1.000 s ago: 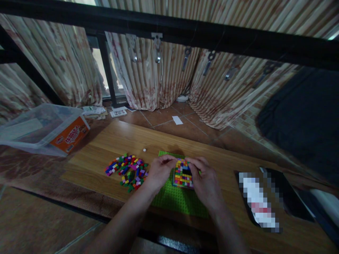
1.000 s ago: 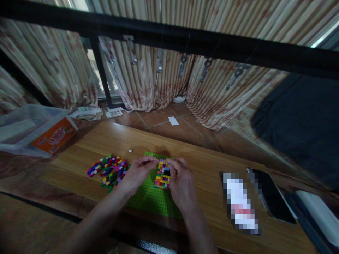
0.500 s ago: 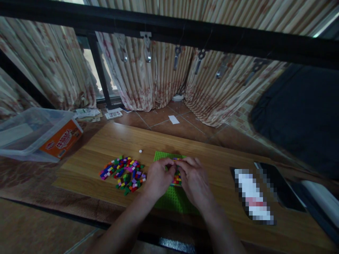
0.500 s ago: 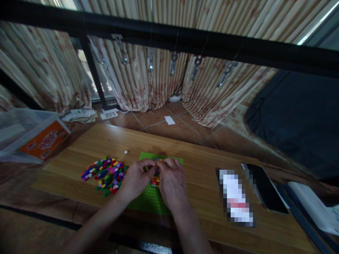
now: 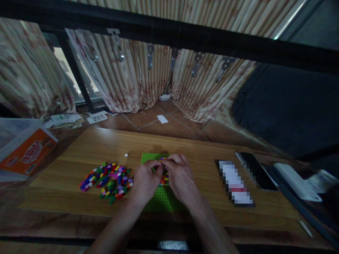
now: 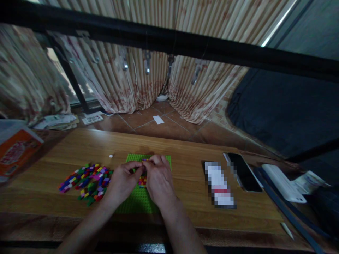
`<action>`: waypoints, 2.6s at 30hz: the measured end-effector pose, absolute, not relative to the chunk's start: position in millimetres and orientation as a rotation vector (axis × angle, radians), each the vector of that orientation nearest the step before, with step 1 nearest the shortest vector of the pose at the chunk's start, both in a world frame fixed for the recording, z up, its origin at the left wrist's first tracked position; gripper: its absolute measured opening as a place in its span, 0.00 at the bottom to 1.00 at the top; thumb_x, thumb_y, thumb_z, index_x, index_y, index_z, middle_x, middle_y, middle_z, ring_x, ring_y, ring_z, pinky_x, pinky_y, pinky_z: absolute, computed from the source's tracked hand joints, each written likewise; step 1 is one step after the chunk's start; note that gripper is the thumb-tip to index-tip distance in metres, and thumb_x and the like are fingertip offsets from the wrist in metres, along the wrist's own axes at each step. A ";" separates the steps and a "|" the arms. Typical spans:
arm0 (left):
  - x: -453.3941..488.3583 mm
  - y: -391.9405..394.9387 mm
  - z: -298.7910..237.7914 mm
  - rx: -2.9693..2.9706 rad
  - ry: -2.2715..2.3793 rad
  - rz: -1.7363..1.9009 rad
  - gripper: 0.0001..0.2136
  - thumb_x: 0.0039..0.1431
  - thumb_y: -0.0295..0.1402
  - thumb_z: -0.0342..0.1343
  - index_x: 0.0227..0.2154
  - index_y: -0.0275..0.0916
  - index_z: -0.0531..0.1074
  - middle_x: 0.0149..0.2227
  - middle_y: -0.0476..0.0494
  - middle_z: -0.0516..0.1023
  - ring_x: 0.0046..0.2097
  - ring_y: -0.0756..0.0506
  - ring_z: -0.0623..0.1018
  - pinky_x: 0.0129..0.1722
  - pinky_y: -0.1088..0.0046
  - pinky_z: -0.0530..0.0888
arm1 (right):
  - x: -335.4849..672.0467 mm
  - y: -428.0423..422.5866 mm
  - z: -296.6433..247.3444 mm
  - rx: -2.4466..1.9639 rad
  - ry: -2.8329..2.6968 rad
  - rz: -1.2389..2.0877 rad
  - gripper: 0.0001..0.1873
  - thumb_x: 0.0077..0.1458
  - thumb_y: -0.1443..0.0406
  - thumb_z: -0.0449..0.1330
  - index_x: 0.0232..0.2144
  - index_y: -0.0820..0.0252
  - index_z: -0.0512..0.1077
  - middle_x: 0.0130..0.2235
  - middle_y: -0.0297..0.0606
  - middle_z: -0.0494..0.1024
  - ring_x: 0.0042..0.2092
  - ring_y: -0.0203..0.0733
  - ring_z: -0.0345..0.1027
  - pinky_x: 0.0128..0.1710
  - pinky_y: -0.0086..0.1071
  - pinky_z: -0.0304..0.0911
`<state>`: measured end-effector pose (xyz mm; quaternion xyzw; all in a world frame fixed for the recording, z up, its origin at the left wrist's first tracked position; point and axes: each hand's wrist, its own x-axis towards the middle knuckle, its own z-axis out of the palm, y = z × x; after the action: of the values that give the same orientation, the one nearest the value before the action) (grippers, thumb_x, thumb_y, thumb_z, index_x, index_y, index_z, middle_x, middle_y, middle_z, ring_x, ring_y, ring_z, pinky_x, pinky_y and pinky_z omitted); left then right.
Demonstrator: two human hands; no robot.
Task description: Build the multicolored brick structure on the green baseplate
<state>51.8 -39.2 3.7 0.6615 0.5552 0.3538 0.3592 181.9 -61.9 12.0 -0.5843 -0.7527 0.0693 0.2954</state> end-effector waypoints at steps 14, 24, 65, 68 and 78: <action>50.5 -38.7 3.1 1.776 1.420 0.860 0.11 0.56 0.34 0.51 0.34 0.38 0.78 0.31 0.48 0.80 0.29 0.49 0.75 0.31 0.74 0.67 | 182.8 -59.3 11.0 -1.520 -1.900 0.243 0.14 0.54 0.76 0.55 0.39 0.57 0.74 0.38 0.38 0.76 0.42 0.43 0.65 0.46 0.38 0.61; 51.0 -38.3 0.2 1.816 1.342 0.897 0.10 0.58 0.31 0.50 0.31 0.40 0.77 0.29 0.50 0.78 0.30 0.50 0.74 0.33 0.76 0.66 | 189.0 -58.8 10.4 -1.492 -1.876 0.315 0.08 0.58 0.71 0.56 0.33 0.58 0.74 0.34 0.37 0.75 0.39 0.43 0.65 0.41 0.36 0.62; 50.6 -47.3 1.4 1.922 1.394 0.922 0.10 0.59 0.31 0.50 0.32 0.41 0.77 0.32 0.44 0.77 0.33 0.47 0.74 0.37 0.72 0.68 | 186.5 -50.7 -15.0 -1.673 -1.564 0.400 0.19 0.55 0.56 0.56 0.43 0.64 0.73 0.43 0.49 0.75 0.46 0.50 0.67 0.49 0.46 0.60; 46.4 -39.1 4.7 1.459 1.273 1.107 0.08 0.57 0.34 0.53 0.31 0.38 0.76 0.30 0.46 0.77 0.32 0.49 0.73 0.36 0.73 0.69 | 188.9 -50.7 -17.5 -1.634 -1.542 0.457 0.19 0.54 0.55 0.57 0.43 0.62 0.73 0.43 0.48 0.74 0.45 0.49 0.68 0.48 0.46 0.61; 32.4 -31.4 28.3 0.384 0.603 1.046 0.25 0.59 0.51 0.46 0.40 0.32 0.74 0.43 0.34 0.75 0.45 0.45 0.75 0.46 0.70 0.72 | 179.3 -73.2 14.4 -1.381 -1.555 0.239 0.11 0.59 0.62 0.53 0.40 0.54 0.74 0.44 0.40 0.73 0.48 0.45 0.66 0.49 0.43 0.63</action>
<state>32.4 -31.4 28.3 0.1792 0.2817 0.4886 0.8061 179.3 -73.2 14.4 -0.5711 -0.6432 0.0989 0.5003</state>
